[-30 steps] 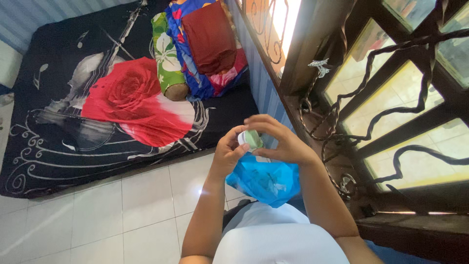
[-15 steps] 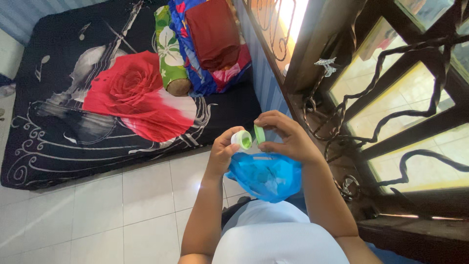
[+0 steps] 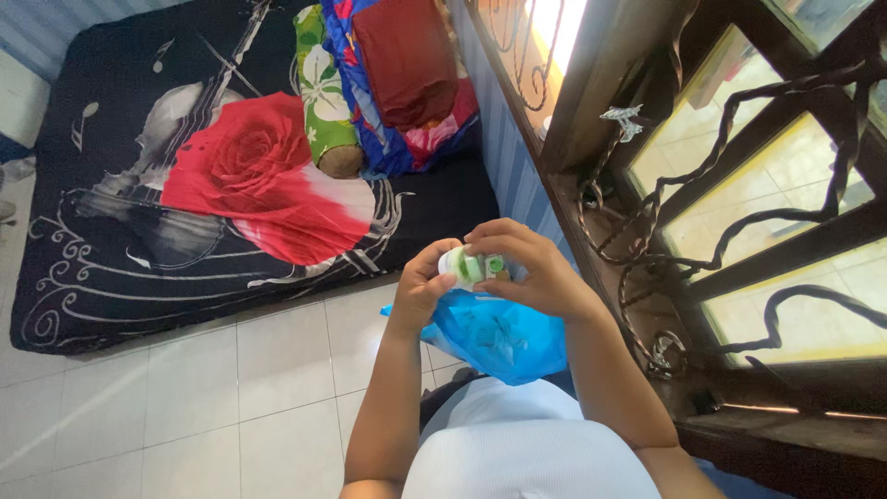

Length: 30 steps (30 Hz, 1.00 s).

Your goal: The person picks up several clothing items and personal objects from the floor and bed, places them into a blue plastic bag, and then puts a folded blue garment into a wardrobe.

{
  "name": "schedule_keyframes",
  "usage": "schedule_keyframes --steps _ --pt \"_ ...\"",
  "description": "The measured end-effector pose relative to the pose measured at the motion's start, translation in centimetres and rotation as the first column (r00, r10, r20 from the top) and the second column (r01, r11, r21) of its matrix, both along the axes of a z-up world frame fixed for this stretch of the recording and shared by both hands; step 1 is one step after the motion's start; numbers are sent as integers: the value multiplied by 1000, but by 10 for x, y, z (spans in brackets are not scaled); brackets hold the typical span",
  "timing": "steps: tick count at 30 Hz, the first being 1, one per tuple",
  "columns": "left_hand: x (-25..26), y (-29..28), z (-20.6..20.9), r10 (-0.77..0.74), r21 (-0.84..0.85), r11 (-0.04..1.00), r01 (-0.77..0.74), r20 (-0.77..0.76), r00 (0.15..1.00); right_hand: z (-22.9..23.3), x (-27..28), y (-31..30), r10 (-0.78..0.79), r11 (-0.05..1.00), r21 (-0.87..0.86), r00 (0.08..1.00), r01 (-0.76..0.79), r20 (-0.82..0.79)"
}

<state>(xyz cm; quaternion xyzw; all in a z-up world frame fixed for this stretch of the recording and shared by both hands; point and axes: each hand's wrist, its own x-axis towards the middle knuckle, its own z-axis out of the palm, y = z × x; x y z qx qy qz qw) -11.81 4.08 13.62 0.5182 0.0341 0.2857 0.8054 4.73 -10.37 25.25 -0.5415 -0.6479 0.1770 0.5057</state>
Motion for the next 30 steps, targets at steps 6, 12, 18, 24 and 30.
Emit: schedule_keyframes --steps 6,12,18,24,30 --pt "2 -1 2 -7 43 999 8 -27 1000 -1 -4 3 -24 1000 11 992 22 121" --pt "1 -5 5 -33 27 999 34 -28 999 -1 -2 0 -14 1000 17 994 12 111" --pt "0 -10 2 -67 24 997 68 -20 998 2 -3 -3 -104 980 -164 992 113 66" --pt "-1 -11 8 11 125 992 -1 -79 997 2 3 -12 37 996 78 994 -46 104" --pt "-1 -16 29 94 356 934 -33 -156 983 -17 -4 -4 -403 761 -538 914 363 46"
